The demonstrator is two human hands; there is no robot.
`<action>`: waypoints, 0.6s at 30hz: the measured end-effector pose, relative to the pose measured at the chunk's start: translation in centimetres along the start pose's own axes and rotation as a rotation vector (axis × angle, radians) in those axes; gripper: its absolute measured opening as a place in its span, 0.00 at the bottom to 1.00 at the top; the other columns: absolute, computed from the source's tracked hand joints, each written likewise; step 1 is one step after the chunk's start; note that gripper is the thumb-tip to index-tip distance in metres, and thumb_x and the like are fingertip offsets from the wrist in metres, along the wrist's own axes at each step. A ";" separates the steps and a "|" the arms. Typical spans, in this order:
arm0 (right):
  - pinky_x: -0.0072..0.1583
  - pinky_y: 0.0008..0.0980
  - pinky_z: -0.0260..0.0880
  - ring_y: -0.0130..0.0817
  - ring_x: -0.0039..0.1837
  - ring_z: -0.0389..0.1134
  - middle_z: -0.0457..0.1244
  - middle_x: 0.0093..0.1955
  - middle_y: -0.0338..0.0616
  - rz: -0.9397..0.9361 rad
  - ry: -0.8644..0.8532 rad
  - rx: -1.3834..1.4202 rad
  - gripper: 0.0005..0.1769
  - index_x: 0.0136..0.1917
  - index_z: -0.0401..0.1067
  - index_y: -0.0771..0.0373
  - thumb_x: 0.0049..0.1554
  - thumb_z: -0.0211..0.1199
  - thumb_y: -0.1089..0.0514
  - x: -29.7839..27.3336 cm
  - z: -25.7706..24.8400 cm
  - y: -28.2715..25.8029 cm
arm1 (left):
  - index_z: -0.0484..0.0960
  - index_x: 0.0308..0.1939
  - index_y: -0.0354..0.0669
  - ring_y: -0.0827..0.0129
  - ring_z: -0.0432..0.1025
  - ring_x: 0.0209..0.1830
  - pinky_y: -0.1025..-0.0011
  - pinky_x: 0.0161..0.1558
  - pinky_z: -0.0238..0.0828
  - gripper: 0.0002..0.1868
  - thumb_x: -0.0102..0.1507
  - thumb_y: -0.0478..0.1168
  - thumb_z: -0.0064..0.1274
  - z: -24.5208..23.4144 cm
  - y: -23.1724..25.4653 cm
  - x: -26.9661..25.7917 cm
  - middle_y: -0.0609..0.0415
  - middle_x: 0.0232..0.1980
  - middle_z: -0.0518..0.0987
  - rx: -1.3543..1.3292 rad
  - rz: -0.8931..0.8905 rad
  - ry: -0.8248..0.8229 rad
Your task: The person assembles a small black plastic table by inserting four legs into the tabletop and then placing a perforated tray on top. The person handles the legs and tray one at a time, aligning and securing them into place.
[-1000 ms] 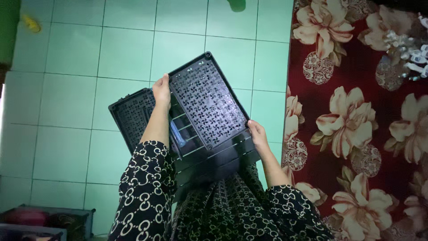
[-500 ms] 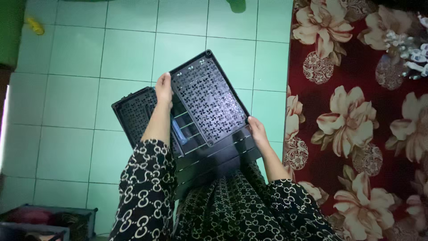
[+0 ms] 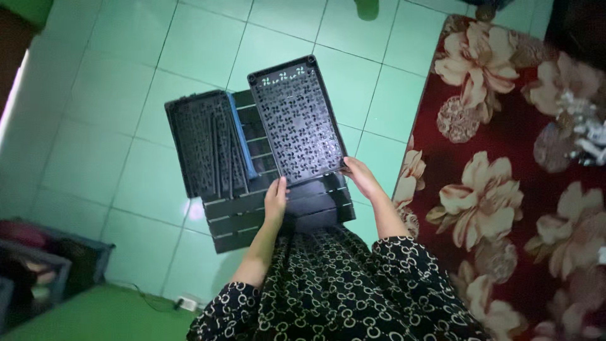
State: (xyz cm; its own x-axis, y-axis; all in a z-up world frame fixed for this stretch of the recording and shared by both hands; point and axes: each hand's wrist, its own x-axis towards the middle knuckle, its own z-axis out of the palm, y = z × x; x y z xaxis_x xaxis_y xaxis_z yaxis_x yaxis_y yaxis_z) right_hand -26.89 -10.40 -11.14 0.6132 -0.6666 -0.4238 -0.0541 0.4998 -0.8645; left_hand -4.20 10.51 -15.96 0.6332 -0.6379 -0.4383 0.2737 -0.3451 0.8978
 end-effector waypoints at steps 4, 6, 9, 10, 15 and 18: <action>0.65 0.36 0.67 0.32 0.59 0.69 0.68 0.58 0.45 0.027 -0.073 -0.049 0.24 0.62 0.70 0.68 0.67 0.50 0.45 0.9 -0.9 0.3 | 0.75 0.57 0.34 0.70 0.74 0.45 0.69 0.50 0.77 0.23 0.73 0.52 0.42 3.1 -1.0 -0.6 0.54 0.47 0.78 -0.402 0.073 0.061; 0.65 0.36 0.68 0.32 0.59 0.70 0.68 0.58 0.44 0.008 -0.077 -0.073 0.24 0.62 0.69 0.67 0.67 0.50 0.44 1.2 -1.3 0.7 | 0.73 0.59 0.36 0.72 0.73 0.48 0.70 0.53 0.76 0.23 0.74 0.52 0.41 4.4 -1.4 -0.5 0.55 0.50 0.77 -0.405 0.129 0.088; 0.63 0.38 0.69 0.34 0.56 0.71 0.69 0.55 0.46 -0.060 -0.090 -0.140 0.24 0.60 0.69 0.67 0.68 0.49 0.43 1.7 -1.7 1.7 | 0.72 0.61 0.35 0.73 0.72 0.49 0.69 0.52 0.75 0.23 0.74 0.52 0.41 5.6 -1.7 -0.2 0.54 0.52 0.76 -0.391 0.202 0.157; 0.62 0.38 0.69 0.35 0.55 0.71 0.69 0.53 0.47 -0.077 -0.104 -0.182 0.24 0.59 0.69 0.68 0.69 0.49 0.43 1.9 -1.9 2.0 | 0.72 0.61 0.35 0.72 0.72 0.49 0.69 0.51 0.75 0.24 0.74 0.53 0.41 5.8 -1.6 -0.2 0.53 0.52 0.76 -0.380 0.224 0.182; 0.58 0.35 0.69 0.33 0.51 0.68 0.67 0.49 0.46 -0.138 -0.154 -0.298 0.23 0.57 0.69 0.65 0.71 0.48 0.43 2.6 -2.7 2.9 | 0.73 0.57 0.38 0.74 0.70 0.39 0.72 0.40 0.72 0.23 0.75 0.55 0.38 6.1 -0.9 -0.9 0.55 0.42 0.74 -0.248 0.136 0.224; 0.52 0.33 0.71 0.31 0.46 0.70 0.69 0.44 0.41 -0.039 -0.149 -0.255 0.25 0.54 0.69 0.60 0.66 0.42 0.39 3.5 -1.7 3.0 | 0.73 0.54 0.42 0.76 0.69 0.34 0.73 0.36 0.70 0.22 0.73 0.56 0.37 6.5 0.3 -0.4 0.57 0.39 0.74 -0.334 0.097 0.231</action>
State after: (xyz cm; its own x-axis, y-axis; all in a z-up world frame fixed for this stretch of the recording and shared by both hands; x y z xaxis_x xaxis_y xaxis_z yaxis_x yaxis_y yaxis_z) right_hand -26.25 -12.18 -15.71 0.7268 -0.5844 -0.3609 -0.2127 0.3081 -0.9273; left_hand -9.12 6.18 -15.79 0.8029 -0.4721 -0.3639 0.4007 -0.0245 0.9159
